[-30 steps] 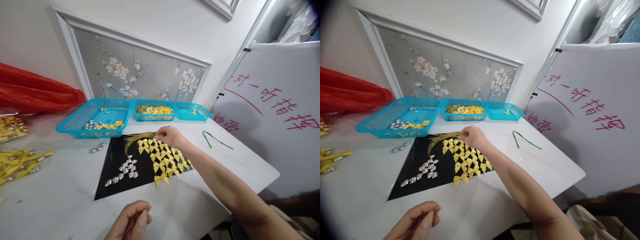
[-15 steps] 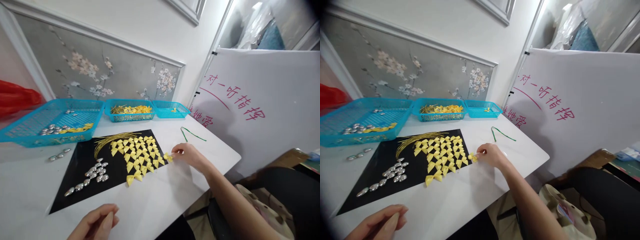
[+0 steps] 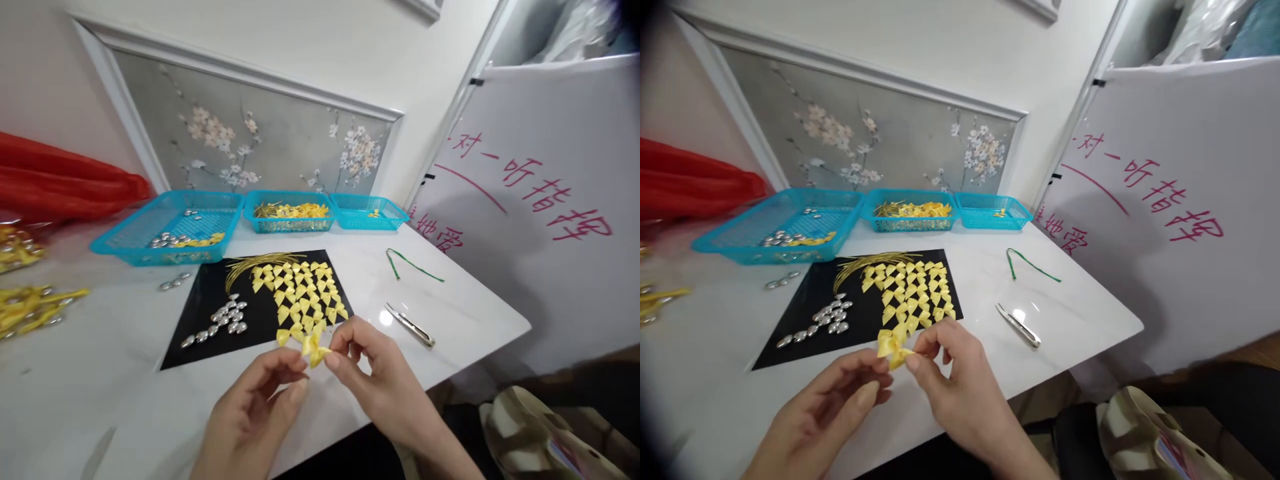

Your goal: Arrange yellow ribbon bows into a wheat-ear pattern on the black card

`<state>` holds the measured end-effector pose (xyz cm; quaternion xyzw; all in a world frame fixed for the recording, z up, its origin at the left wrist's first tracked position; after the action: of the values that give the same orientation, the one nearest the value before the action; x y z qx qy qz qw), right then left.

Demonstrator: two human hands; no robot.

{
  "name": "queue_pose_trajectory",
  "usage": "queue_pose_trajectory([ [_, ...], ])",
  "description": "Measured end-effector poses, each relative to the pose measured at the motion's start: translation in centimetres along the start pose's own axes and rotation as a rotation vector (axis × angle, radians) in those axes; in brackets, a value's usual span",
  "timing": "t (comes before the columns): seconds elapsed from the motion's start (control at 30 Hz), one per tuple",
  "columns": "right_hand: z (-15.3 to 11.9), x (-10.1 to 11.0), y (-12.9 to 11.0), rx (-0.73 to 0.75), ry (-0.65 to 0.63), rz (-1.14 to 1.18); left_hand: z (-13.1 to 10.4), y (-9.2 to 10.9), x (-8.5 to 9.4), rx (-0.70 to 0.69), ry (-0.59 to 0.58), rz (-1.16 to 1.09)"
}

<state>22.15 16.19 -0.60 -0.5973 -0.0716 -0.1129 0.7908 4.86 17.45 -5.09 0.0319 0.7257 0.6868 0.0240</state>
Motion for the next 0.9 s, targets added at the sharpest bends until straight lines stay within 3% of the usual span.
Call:
queue_pose_trajectory([
  [0.1,-1.0,-1.9,-0.7,-0.010,-0.015,0.117,-0.2,-0.1,-1.3,0.083,-0.095,-0.079],
  [0.27,-1.2,-2.3,-0.4,-0.045,-0.044,0.215,-0.8,-0.7,-0.3,0.149,-0.097,-0.107],
  [0.43,-0.2,-1.6,0.2,-0.106,-0.053,0.332,-0.9,0.0,1.0,0.065,-0.084,0.081],
  [0.6,0.7,-2.8,-0.9,-0.119,-0.233,0.414,-0.8,1.9,-0.5,-0.128,-0.305,0.387],
  [0.7,0.8,-3.6,-1.6,-0.085,-0.335,0.338,-0.6,1.6,-0.6,-0.093,-0.377,0.468],
  [0.8,1.0,-3.5,-1.6,-0.066,-0.303,0.271,-0.3,1.7,0.0,-0.076,-0.354,0.425],
  [0.9,1.0,-3.4,-0.9,-0.112,-0.201,0.357,-0.1,1.9,1.0,-0.031,-0.227,0.180],
])
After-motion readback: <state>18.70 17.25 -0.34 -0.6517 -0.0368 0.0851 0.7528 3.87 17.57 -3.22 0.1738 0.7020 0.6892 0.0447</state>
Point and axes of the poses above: each hand's wrist, its own z-axis towards the middle knuckle, its own x-axis out of the back of the hand, y = z × x, the point moved 9 cm from there along z, towards the middle knuckle, and after that the axes turned 4 degrees about z, right-handed, at the moved point
